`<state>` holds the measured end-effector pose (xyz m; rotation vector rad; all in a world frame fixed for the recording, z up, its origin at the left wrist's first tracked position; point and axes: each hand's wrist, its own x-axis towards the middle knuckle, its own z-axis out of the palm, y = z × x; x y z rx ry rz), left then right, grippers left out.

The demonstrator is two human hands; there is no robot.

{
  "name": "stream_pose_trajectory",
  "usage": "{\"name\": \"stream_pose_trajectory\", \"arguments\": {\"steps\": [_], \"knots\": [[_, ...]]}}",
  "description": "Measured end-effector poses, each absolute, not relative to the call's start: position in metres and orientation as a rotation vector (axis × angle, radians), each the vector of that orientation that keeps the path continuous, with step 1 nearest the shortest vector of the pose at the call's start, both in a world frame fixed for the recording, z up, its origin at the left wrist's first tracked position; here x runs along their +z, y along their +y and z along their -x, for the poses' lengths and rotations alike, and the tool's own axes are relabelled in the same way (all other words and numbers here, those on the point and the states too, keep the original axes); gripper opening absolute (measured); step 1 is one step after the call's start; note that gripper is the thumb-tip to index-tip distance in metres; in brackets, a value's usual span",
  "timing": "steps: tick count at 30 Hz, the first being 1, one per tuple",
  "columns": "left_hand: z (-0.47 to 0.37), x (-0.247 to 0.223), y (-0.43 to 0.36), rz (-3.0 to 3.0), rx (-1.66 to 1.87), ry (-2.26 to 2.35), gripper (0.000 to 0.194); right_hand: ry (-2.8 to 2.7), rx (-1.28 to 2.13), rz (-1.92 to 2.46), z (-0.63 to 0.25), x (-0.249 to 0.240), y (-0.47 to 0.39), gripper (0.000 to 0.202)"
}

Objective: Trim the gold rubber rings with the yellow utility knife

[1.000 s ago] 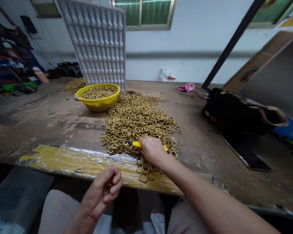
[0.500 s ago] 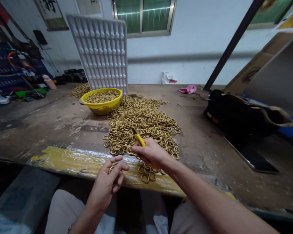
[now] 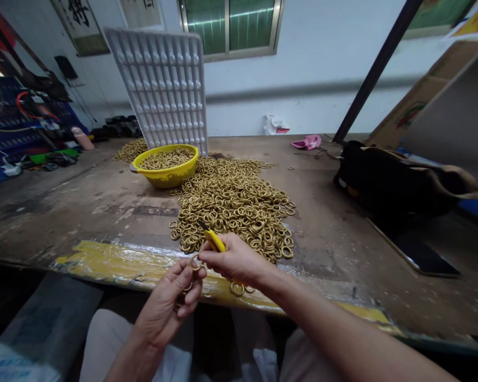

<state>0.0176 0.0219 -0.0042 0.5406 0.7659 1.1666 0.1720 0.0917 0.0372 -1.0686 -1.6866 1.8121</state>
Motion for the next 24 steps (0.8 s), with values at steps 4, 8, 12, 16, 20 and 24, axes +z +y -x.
{"name": "stream_pose_trajectory", "arguments": {"steps": [4, 8, 12, 16, 20, 24], "knots": [[-0.015, 0.0, 0.021, -0.483, 1.145, 0.714, 0.021, -1.804, 1.706, 1.04, -0.168, 0.038, 0.089, 0.02], [-0.011, -0.003, 0.023, -0.608, 1.2, 0.877, 0.022, -2.166, 1.158, 1.054, -0.167, 0.036, 0.081, 0.016], [-0.004, -0.01, 0.023, -0.816, 1.254, 1.111, 0.025, -2.554, 0.509, 1.147, -0.17, 0.028, 0.074, 0.016], [0.001, -0.01, 0.024, -0.949, 1.205, 1.182, 0.025, -2.672, 0.272, 1.21, -0.166, 0.021, 0.073, 0.014], [0.003, -0.007, 0.025, -1.05, 1.178, 1.155, 0.024, -2.717, 0.164, 1.23, -0.162, 0.02, 0.074, 0.014], [0.008, 0.0, 0.017, -1.118, 1.157, 1.142, 0.02, -2.749, 0.114, 1.278, -0.168, 0.021, 0.086, 0.015]]}}
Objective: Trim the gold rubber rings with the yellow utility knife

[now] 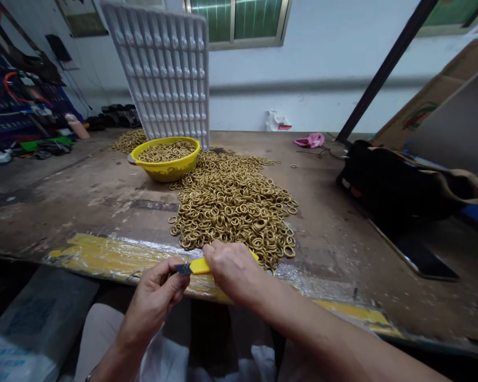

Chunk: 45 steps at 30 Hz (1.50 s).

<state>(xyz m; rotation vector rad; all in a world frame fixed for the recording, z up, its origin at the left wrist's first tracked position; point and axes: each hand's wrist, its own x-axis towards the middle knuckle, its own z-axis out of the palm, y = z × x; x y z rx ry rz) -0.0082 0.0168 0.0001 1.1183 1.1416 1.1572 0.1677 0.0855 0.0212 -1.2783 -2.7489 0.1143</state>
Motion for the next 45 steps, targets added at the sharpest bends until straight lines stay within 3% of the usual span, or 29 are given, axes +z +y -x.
{"name": "stream_pose_trajectory", "arguments": {"steps": [5, 9, 13, 18, 21, 29, 32, 36, 39, 45], "knots": [[0.01, 0.003, 0.003, -1.226, 1.112, 1.092, 0.024, -2.566, 0.069, 1.73, -0.172, 0.022, 0.119, 0.016], [0.004, -0.013, 0.01, -0.816, 1.133, 1.016, 0.033, -2.596, 0.083, 1.512, -0.155, 0.014, 0.126, 0.015], [0.004, -0.029, 0.022, -0.64, 1.142, 0.916, 0.037, -2.631, 0.02, 1.595, -0.145, -0.003, 0.123, 0.017], [0.006, -0.031, 0.031, -0.57, 1.08, 0.789, 0.046, -2.62, 0.092, 1.594, -0.146, -0.011, 0.125, 0.025], [0.0, -0.029, 0.033, -0.48, 1.043, 0.752, 0.04, -2.604, 0.131, 1.566, -0.149, -0.007, 0.125, 0.021], [-0.021, -0.04, 0.038, -0.561, 1.038, 0.949, 0.043, -2.499, 0.211, 1.539, -0.149, -0.002, 0.129, 0.02], [-0.021, -0.035, 0.038, -0.668, 1.181, 1.108, 0.048, -2.232, 0.565, 1.607, -0.152, 0.005, 0.131, 0.009], [-0.019, -0.025, 0.037, -0.782, 1.291, 1.238, 0.045, -1.784, 1.366, 1.552, -0.153, 0.015, 0.126, 0.023], [-0.021, -0.022, 0.037, -0.884, 1.314, 1.262, 0.033, -1.299, 1.936, 1.367, -0.151, 0.017, 0.118, 0.021], [-0.022, -0.024, 0.037, -1.041, 1.409, 1.375, 0.02, -1.07, 2.086, 1.242, -0.149, 0.017, 0.098, 0.017]]}}
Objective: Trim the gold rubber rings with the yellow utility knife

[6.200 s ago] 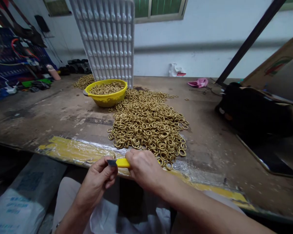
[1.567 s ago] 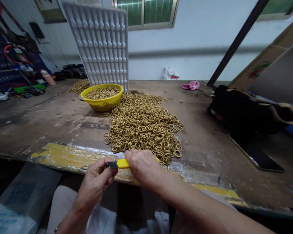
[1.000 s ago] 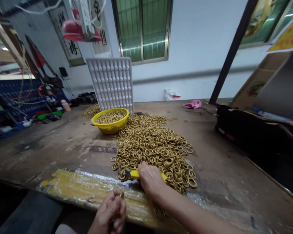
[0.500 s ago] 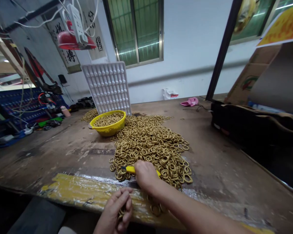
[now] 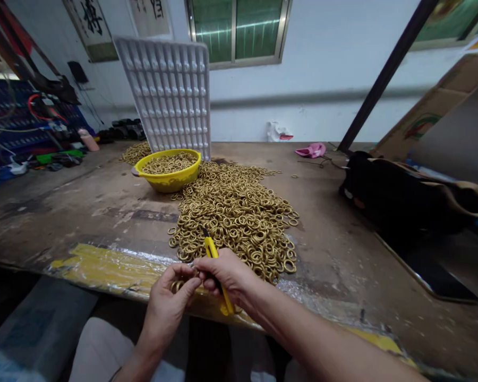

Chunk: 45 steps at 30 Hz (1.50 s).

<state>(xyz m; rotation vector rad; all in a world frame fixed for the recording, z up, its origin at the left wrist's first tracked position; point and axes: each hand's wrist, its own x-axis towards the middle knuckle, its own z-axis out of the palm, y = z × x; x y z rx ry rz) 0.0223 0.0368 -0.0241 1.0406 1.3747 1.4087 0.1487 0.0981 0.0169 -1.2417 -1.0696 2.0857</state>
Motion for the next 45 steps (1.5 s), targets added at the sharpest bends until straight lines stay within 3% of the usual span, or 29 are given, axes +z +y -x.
{"name": "stream_pose_trajectory", "arguments": {"steps": [10, 12, 17, 21, 33, 39, 43, 45], "knots": [[-0.01, -0.019, 0.034, -0.824, 1.175, 1.188, 0.024, -1.328, 1.954, 1.264, -0.147, 0.021, 0.094, 0.028], [-0.007, -0.019, 0.033, -0.7, 1.182, 1.095, 0.027, -1.624, 1.719, 1.293, -0.15, 0.021, 0.093, 0.029], [-0.002, -0.016, 0.031, -0.565, 1.202, 0.944, 0.027, -2.398, 0.716, 1.316, -0.16, 0.025, 0.085, 0.01], [-0.001, -0.013, 0.028, -0.607, 1.225, 0.97, 0.027, -2.66, 0.417, 1.377, -0.16, 0.027, 0.079, 0.011], [-0.001, -0.011, 0.023, -0.638, 1.265, 0.977, 0.028, -2.787, 0.117, 1.308, -0.155, 0.023, 0.078, 0.016], [0.008, -0.005, 0.011, -0.706, 1.173, 0.834, 0.025, -2.578, -0.019, 1.784, -0.176, 0.027, 0.115, 0.017], [0.011, -0.015, 0.011, -0.634, 1.164, 0.846, 0.026, -2.609, 0.219, 1.569, -0.165, 0.022, 0.12, 0.011], [0.012, -0.021, 0.013, -0.591, 1.192, 0.876, 0.028, -2.668, 0.182, 1.464, -0.154, 0.015, 0.118, 0.009]]}}
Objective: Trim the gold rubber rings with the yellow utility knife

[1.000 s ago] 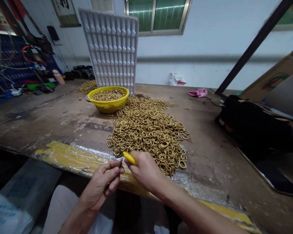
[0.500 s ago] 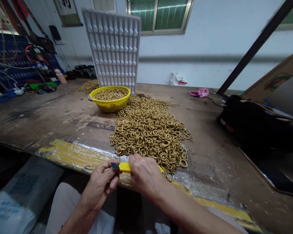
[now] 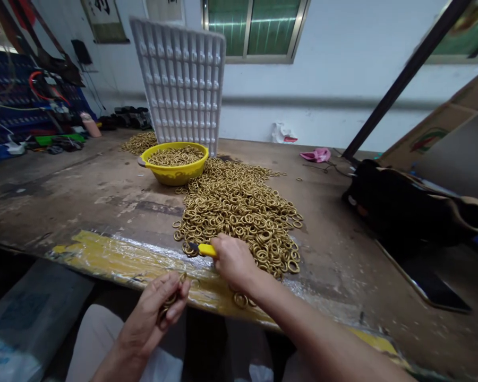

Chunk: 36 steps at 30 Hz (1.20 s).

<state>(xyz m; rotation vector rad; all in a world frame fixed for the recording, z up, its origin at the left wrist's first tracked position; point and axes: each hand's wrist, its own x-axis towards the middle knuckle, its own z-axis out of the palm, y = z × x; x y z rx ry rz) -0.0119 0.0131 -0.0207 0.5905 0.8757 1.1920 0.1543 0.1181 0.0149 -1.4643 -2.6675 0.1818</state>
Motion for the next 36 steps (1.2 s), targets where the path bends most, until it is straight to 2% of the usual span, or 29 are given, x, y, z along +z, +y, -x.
{"name": "stream_pose_trajectory", "arguments": {"steps": [5, 8, 10, 12, 16, 18, 22, 26, 29, 32, 36], "knots": [[0.019, -0.027, 0.014, -0.503, 1.239, 0.791, 0.015, -2.713, -0.038, 1.535, -0.144, -0.006, 0.122, 0.011], [0.02, -0.026, 0.016, -0.422, 1.223, 0.708, 0.028, -2.746, 0.001, 1.533, -0.146, -0.012, 0.126, 0.014], [0.017, -0.026, 0.019, -0.417, 1.201, 0.715, 0.026, -2.688, 0.082, 1.565, -0.147, -0.01, 0.128, 0.012], [0.012, -0.028, 0.023, -0.479, 1.189, 0.817, 0.027, -2.519, 0.327, 1.601, -0.147, -0.005, 0.127, 0.007], [0.0, -0.032, 0.029, -0.699, 1.266, 1.134, 0.025, -1.889, 1.409, 1.472, -0.143, 0.007, 0.117, 0.021], [-0.004, -0.033, 0.029, -0.835, 1.318, 1.225, 0.029, -1.556, 1.817, 1.343, -0.142, 0.013, 0.108, 0.022], [-0.008, -0.032, 0.025, -1.064, 1.349, 1.364, 0.017, -1.276, 2.047, 1.293, -0.141, 0.023, 0.094, 0.022], [-0.009, -0.026, 0.023, -1.053, 1.289, 1.372, 0.018, -1.481, 1.931, 1.338, -0.144, 0.028, 0.09, 0.026], [-0.007, -0.021, 0.023, -0.882, 1.203, 1.263, 0.024, -1.961, 1.404, 1.366, -0.15, 0.029, 0.087, 0.024], [-0.004, -0.018, 0.024, -0.796, 1.205, 1.197, 0.029, -2.386, 0.743, 1.325, -0.157, 0.03, 0.08, 0.009], [0.001, -0.018, 0.023, -0.808, 1.228, 1.161, 0.029, -2.64, 0.375, 1.366, -0.156, 0.03, 0.069, 0.01]]}}
